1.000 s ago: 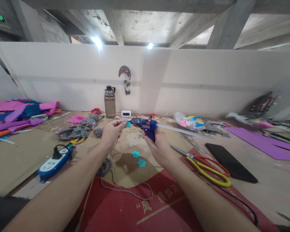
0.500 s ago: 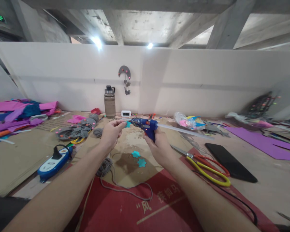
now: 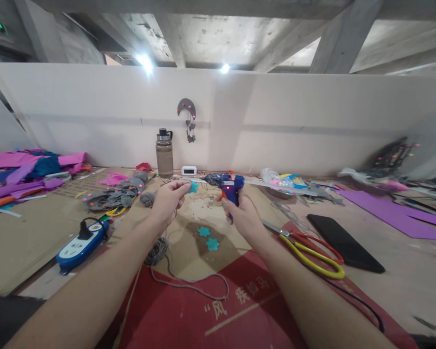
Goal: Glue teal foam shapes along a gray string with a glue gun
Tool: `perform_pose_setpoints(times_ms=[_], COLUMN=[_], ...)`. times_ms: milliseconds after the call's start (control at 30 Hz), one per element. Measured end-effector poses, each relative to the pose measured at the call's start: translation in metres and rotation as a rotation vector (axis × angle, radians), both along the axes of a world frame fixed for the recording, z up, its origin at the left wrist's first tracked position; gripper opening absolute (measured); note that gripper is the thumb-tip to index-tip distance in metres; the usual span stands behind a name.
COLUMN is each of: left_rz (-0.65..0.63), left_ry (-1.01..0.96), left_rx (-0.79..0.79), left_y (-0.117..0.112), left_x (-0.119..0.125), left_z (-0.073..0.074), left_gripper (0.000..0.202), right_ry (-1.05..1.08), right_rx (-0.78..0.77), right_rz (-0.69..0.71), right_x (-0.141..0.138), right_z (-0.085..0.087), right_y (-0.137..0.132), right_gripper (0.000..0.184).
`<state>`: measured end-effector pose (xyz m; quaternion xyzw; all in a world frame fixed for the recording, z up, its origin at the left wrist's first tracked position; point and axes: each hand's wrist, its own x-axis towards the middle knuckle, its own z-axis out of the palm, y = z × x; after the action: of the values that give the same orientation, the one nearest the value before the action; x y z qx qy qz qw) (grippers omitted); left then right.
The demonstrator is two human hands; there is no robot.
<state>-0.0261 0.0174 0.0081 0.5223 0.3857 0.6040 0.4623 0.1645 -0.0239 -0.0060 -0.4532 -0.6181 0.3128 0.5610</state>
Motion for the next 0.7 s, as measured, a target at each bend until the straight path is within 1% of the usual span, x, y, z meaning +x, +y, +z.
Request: perform_pose_setpoints(times_ms=[33,100,133,200,233,300,367,400,467,500,533,567,600,633,700], left_rz=[0.002,0.004,0.005,0.008,0.008,0.003,-0.001,0.005,0.053,0.092,0.137,0.181,0.218,0.245,0.272], left_ry=[-0.002,-0.007,-0.008,-0.009,-0.008,-0.002,0.02,0.041,0.118,0.173,0.234,0.295,0.349,0.39,0.43], left_rx=[-0.004,-0.011,-0.012,-0.008,-0.003,0.003,-0.007,-0.008,0.028,0.065,0.111,0.16,0.208,0.257,0.348], left_y=[0.0,0.001,0.001,0.0,-0.001,-0.003,-0.005,-0.006,-0.009,-0.01,-0.012,-0.014,-0.016,-0.018,-0.022], left_x=[0.0,0.0,0.001,0.002,0.003,0.005,0.007,0.008,0.01,0.012,0.013,0.014,0.015,0.016,0.018], left_z=[0.0,0.0,0.0,0.0,0.0,0.0,-0.001,-0.001,-0.002,-0.002,-0.002,-0.001,-0.001,0.0,0.003], left_gripper=[0.031,0.031,0.031,0.032,0.032,0.032,0.032,0.031,0.027,0.024,0.022,0.019,0.016,0.013,0.007], right_ry=[0.076,0.158,0.155,0.076,0.033,-0.02,-0.049,-0.073,-0.139,-0.181,-0.208,-0.194,-0.134,-0.04,0.217], right_rx=[-0.079,-0.184,-0.23,-0.327,-0.357,-0.372,-0.337,-0.279,-0.097,0.001,0.047,0.04,0.003,-0.043,-0.11], right_rz=[0.035,0.047,0.026,-0.01,-0.03,-0.063,-0.107,-0.16,-0.302,-0.369,-0.379,-0.313,-0.204,-0.084,0.132], right_x=[0.002,0.006,0.009,0.014,0.017,0.023,0.029,0.031,0.03,0.027,0.021,0.013,0.004,-0.007,-0.027], right_z=[-0.002,-0.007,-0.01,-0.016,-0.019,-0.024,-0.026,-0.026,-0.021,-0.018,-0.014,-0.011,-0.008,-0.005,-0.002], right_y=[0.005,0.015,0.021,0.032,0.037,0.045,0.047,0.047,0.042,0.039,0.034,0.029,0.024,0.018,0.008], right_gripper=[0.021,0.02,0.018,0.013,0.012,0.012,0.018,0.022,0.026,0.024,0.019,0.016,0.017,0.019,0.027])
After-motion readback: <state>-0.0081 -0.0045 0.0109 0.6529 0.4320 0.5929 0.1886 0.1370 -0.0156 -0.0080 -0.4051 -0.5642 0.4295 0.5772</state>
